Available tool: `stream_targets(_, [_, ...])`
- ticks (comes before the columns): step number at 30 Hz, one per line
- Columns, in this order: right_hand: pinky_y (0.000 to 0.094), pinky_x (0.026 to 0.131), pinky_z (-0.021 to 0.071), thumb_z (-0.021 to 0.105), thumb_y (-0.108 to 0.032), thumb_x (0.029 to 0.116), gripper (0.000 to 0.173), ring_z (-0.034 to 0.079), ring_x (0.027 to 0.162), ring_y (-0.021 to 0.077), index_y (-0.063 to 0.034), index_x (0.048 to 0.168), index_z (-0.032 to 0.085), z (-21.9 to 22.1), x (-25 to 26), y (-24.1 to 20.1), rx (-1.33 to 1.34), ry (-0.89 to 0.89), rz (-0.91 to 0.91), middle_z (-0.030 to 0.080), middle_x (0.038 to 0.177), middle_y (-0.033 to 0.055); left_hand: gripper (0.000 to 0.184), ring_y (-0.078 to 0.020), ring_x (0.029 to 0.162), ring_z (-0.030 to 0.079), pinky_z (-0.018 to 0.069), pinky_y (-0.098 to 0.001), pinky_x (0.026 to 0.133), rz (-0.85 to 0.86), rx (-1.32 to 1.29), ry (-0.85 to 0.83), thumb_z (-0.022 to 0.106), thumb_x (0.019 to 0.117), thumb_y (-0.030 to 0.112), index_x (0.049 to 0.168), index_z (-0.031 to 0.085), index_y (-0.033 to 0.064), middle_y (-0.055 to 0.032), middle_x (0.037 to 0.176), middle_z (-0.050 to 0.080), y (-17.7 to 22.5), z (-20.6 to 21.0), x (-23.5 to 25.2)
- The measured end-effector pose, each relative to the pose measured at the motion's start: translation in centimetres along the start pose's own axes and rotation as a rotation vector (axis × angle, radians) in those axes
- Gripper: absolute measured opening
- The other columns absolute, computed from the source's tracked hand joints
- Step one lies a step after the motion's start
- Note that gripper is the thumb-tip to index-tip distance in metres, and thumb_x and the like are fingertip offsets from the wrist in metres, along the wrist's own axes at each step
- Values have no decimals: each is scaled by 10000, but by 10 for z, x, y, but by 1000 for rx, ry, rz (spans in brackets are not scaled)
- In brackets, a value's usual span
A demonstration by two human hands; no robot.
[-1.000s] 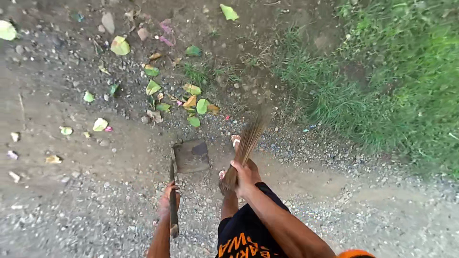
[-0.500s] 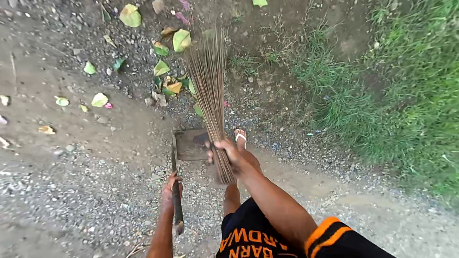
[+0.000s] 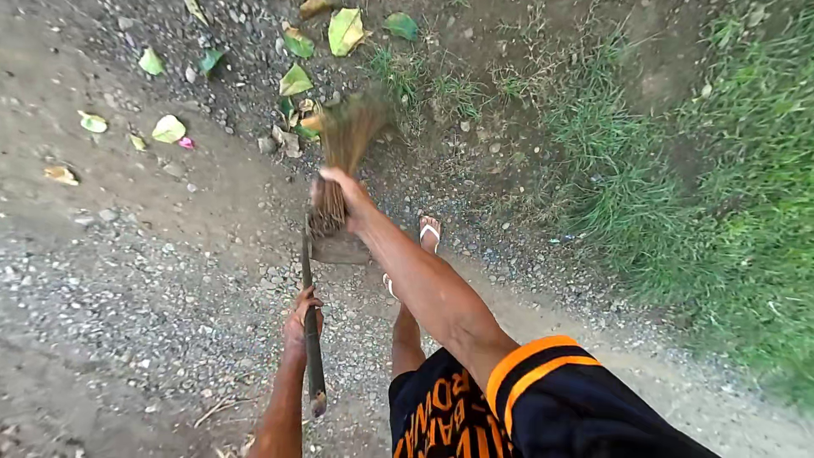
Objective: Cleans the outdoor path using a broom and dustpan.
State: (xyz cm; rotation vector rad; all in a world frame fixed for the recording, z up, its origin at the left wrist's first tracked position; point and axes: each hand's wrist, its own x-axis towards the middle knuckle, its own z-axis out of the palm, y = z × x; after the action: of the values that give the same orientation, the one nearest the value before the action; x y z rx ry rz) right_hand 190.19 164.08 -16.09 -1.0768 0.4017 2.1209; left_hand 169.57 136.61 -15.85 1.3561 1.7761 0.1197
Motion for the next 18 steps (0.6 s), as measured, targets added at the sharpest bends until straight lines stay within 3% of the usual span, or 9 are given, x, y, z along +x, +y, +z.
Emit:
stream_targets(2, [285,523,559,497,-232,1046,155,615,593,132,-87,1062,548,25,7,-18,-5,-156,-95,627,801,52,183,-376,1312,581,488,-515,1064,-8,13,3,550,886,4,1002,683,-46,-242,1438,567,-5,4,-4])
stream_targets(4, [309,530,558,520,-213,1024,221,603,590,150,-54,1177,529,26,-11,-26,-152,-227,-172,631,847,87,178,-380,1305,587,491,-510,1064,13,10,28,548,884,0,989,683,-50,-249,1421,578,-5,5,-3])
stream_targets(6, [348,557,559,634,-265,928,486,613,619,176,-88,1356,488,-1,-50,-25,-398,-189,-187,649,887,105,170,-376,1310,585,492,-503,1068,19,6,38,550,896,-5,988,685,-48,-247,1419,581,-4,2,-2])
stream_targets(8, [389,652,589,740,-340,848,636,663,716,195,-151,1410,510,-52,-91,-23,-670,-75,-129,684,950,107,166,-385,1317,576,483,-522,1075,14,-2,31,558,896,-12,996,687,-41,-235,1424,581,-5,-2,0])
stream_targets(11, [417,785,627,816,-205,794,722,717,866,222,-48,1427,508,-120,-121,-35,-1009,70,29,703,1098,147,170,-377,1319,574,476,-525,1082,20,-36,47,558,896,6,995,690,-31,-222,1417,590,-11,-8,3])
stream_targets(13, [417,781,618,812,-160,817,653,705,861,223,-30,1393,533,-139,-115,-51,-1237,75,213,685,1116,155,180,-372,1322,573,467,-514,1094,16,-80,74,551,886,19,988,688,-40,-229,1408,595,-15,-10,4])
stream_targets(16, [483,940,538,792,-184,877,528,666,1026,273,-17,1338,594,-129,-58,-96,-1595,17,410,674,1174,187,207,-347,1318,572,475,-480,1078,-40,-201,111,537,860,32,993,666,-60,-242,1426,571,-11,-12,6])
stream_targets(18, [603,947,518,819,-204,863,460,669,1041,376,25,1231,664,-113,-18,-146,-1807,39,321,691,1126,247,224,-311,1302,582,492,-428,1059,-50,-299,172,541,846,66,993,645,-67,-256,1416,567,-15,-14,7])
